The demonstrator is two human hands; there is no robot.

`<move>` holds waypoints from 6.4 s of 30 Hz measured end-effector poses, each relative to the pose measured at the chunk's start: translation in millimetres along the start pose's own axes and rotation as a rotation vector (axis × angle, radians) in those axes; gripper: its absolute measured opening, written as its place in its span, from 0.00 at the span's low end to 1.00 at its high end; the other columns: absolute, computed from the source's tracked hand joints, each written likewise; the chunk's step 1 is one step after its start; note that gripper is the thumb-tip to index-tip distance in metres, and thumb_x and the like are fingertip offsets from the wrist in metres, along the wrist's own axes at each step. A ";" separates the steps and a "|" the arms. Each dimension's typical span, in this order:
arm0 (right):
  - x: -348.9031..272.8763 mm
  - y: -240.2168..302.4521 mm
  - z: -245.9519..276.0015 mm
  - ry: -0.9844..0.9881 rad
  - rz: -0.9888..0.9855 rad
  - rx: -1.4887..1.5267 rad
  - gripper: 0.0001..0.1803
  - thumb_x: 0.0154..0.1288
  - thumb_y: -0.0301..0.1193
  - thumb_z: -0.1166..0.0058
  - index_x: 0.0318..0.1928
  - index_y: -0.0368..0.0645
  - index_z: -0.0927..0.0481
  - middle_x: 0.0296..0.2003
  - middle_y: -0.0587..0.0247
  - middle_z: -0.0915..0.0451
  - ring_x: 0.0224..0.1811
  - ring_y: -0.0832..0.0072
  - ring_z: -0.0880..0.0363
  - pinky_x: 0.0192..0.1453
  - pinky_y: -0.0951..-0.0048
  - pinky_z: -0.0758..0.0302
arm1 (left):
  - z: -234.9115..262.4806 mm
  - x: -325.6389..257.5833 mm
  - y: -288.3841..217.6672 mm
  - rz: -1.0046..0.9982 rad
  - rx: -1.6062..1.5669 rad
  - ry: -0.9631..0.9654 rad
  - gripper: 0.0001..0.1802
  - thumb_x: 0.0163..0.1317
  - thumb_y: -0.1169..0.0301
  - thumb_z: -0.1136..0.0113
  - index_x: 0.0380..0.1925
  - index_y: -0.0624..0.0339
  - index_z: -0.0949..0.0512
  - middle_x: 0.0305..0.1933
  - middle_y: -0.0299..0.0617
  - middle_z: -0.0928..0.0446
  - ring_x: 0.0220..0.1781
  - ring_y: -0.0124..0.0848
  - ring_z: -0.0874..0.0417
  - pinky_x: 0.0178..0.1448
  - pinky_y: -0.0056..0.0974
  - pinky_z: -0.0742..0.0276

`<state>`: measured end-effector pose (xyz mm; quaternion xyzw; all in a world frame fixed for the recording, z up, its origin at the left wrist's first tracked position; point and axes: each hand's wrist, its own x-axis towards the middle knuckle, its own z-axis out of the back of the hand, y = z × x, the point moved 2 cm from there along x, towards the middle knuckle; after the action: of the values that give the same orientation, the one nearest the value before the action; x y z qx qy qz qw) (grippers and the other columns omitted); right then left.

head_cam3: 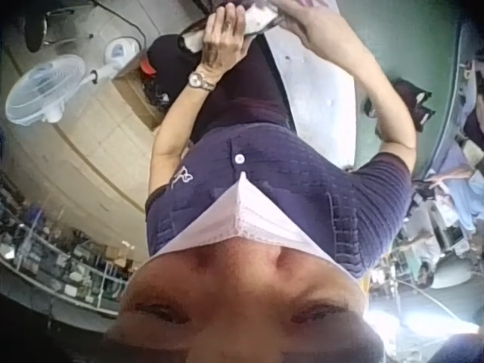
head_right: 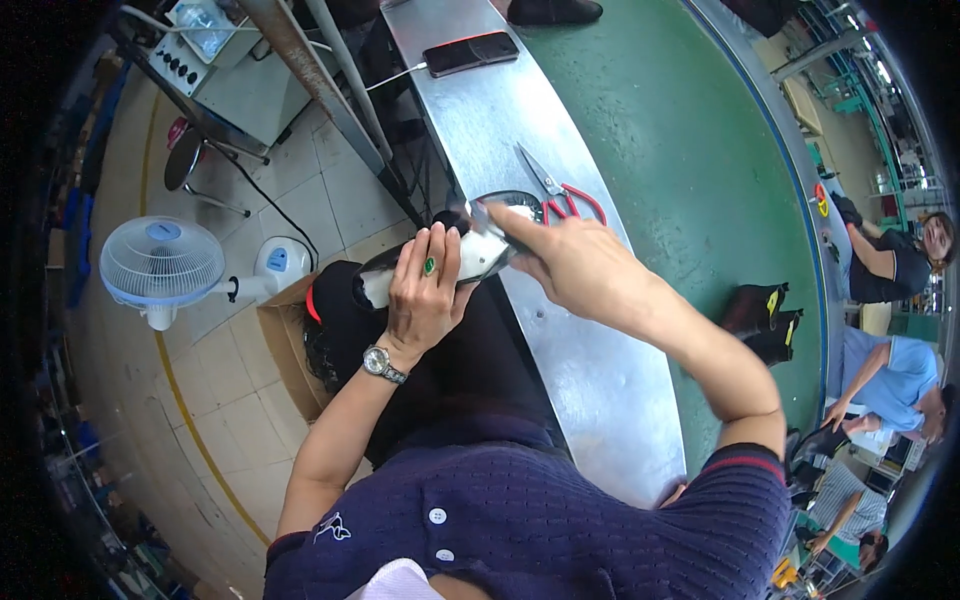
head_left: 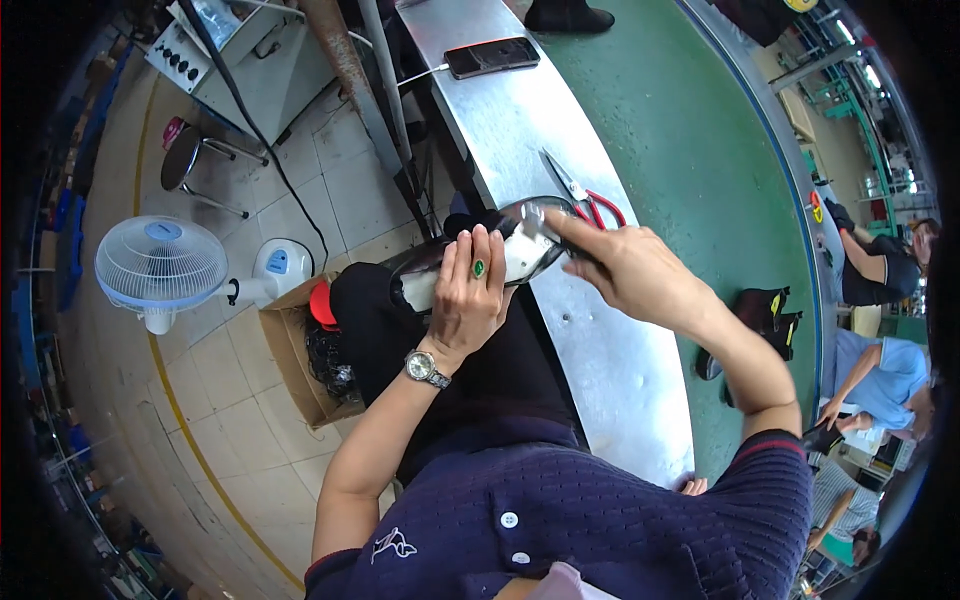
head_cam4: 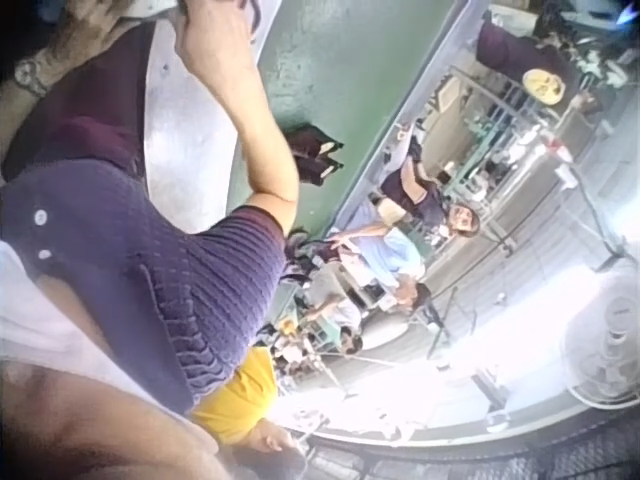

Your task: Trimming excess material and inspecting a black boot during shoe manufacturing.

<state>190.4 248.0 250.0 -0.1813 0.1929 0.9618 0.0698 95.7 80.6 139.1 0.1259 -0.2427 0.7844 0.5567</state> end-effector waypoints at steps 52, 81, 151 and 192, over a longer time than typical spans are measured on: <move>29.8 13.0 -45.5 -0.257 -0.091 0.036 0.40 0.67 0.30 0.50 0.75 0.56 0.54 0.18 0.50 0.23 0.20 0.51 0.22 0.25 0.51 0.29 | -7.5 3.5 -5.0 0.005 0.078 -0.096 0.20 0.58 0.75 0.42 0.49 0.79 0.26 0.48 0.61 0.27 0.57 0.59 0.23 0.63 0.52 0.27; 29.3 51.3 -40.7 -0.366 0.012 0.020 0.45 0.63 0.25 0.51 0.76 0.68 0.56 0.18 0.50 0.24 0.18 0.55 0.22 0.22 0.55 0.29 | 5.7 -21.1 8.2 0.055 0.236 0.014 0.26 0.61 0.71 0.42 0.57 0.77 0.31 0.62 0.60 0.32 0.65 0.55 0.30 0.71 0.51 0.36; 8.8 142.4 -55.4 0.390 0.095 0.233 0.36 0.68 0.29 0.46 0.73 0.48 0.47 0.30 0.52 0.17 0.31 0.57 0.15 0.43 0.60 0.21 | 94.4 -159.8 21.6 0.890 -0.591 -0.191 0.19 0.71 0.63 0.48 0.44 0.72 0.20 0.30 0.58 0.20 0.29 0.49 0.16 0.32 0.42 0.24; 33.4 161.2 -5.0 0.427 0.484 -0.490 0.36 0.67 0.32 0.46 0.73 0.56 0.45 0.17 0.59 0.22 0.15 0.65 0.22 0.20 0.63 0.24 | 39.9 -132.3 35.8 1.235 -2.005 -0.015 0.46 0.61 0.59 0.36 0.74 0.52 0.50 0.56 0.39 0.27 0.54 0.25 0.24 0.58 0.33 0.26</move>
<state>128.2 100.5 288.8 -0.3374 0.0051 0.9087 -0.2457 105.5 -57.0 102.5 -0.5024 -0.7742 0.3788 -0.0688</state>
